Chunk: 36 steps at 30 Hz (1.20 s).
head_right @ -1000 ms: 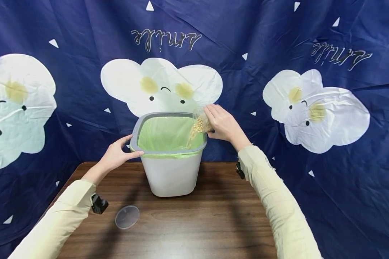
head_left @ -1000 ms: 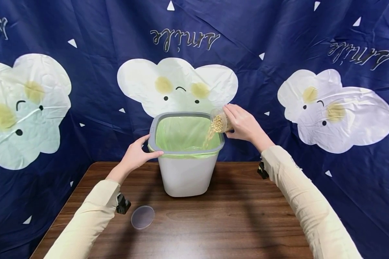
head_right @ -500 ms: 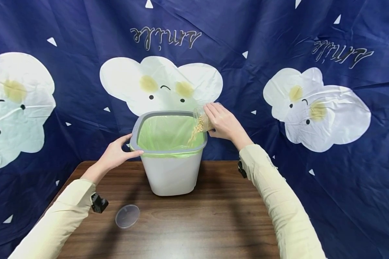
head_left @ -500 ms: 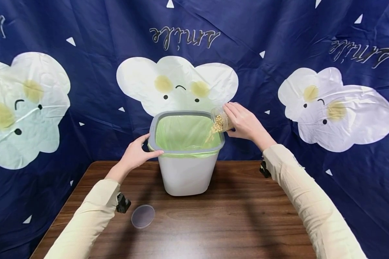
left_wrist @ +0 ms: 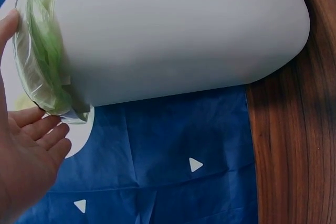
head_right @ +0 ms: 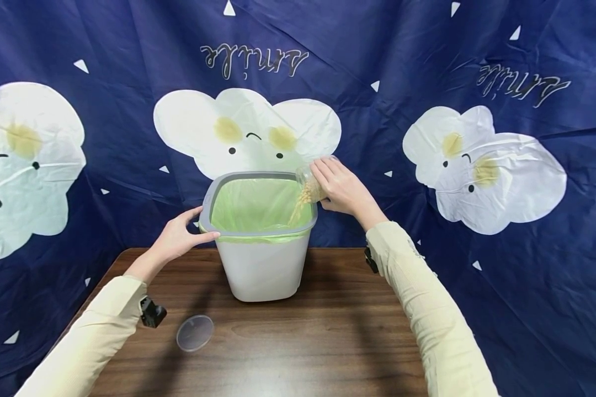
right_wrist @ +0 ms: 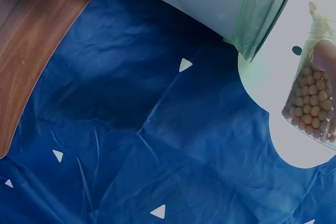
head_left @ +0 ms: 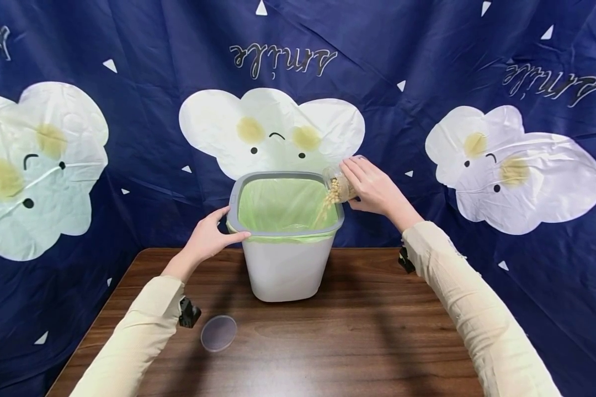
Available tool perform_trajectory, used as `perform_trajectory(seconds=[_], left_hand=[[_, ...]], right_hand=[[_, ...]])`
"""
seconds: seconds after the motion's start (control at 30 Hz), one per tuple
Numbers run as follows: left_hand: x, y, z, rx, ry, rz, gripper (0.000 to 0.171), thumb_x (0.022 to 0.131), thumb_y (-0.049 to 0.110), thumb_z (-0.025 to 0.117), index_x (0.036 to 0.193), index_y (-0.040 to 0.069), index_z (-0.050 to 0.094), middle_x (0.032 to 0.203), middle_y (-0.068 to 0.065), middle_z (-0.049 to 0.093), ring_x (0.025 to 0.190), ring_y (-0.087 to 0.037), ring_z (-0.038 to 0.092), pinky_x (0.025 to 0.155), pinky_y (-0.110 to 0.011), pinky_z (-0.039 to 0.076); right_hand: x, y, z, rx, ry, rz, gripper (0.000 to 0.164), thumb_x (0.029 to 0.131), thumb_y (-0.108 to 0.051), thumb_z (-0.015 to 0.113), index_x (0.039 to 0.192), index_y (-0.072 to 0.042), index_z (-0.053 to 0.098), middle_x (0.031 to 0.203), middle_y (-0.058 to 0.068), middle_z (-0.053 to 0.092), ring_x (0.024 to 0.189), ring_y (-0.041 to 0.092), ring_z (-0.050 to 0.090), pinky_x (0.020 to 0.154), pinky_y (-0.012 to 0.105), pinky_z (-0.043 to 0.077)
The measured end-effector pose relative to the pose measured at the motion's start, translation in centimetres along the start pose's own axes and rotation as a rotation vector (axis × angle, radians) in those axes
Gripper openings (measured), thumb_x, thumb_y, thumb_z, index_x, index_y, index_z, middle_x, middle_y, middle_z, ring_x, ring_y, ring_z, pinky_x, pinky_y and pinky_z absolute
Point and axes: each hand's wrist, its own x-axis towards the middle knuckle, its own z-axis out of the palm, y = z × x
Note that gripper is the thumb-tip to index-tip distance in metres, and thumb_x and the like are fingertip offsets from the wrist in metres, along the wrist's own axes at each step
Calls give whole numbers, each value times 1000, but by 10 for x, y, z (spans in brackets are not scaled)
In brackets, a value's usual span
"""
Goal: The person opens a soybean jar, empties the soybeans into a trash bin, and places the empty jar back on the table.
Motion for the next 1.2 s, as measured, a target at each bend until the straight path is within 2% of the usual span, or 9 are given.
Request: perform_trajectory(seconds=[0.53,0.93,1.2], left_hand=[[0,0,0,-9,-4,-4,100,69,59,68,142,4,27,143,-18,32,130,-36,29,101,-52,30],[0,-1,0,-19,-2,0,100,69,59,68,142,5,27,143,-17,32,130,-35,29,101,-52,30],[-2,0,0,-26,7,3,99,68,58,69,142,5,28,143,-17,32,130,-35,29,101,-52,31]], right_hand=[[13,-2,-9,3,10,-41,78,58,-17,76,125,10,46,123,25,50,115,38,45,99,47,36],[14,-2,-10,-44,-10,-61,79,59,-15,75,128,7,45,127,23,48,119,35,43,103,44,32],[16,-3,-9,-30,18,-84,66,64,-7,64,126,8,46,126,24,48,119,36,43,103,45,31]])
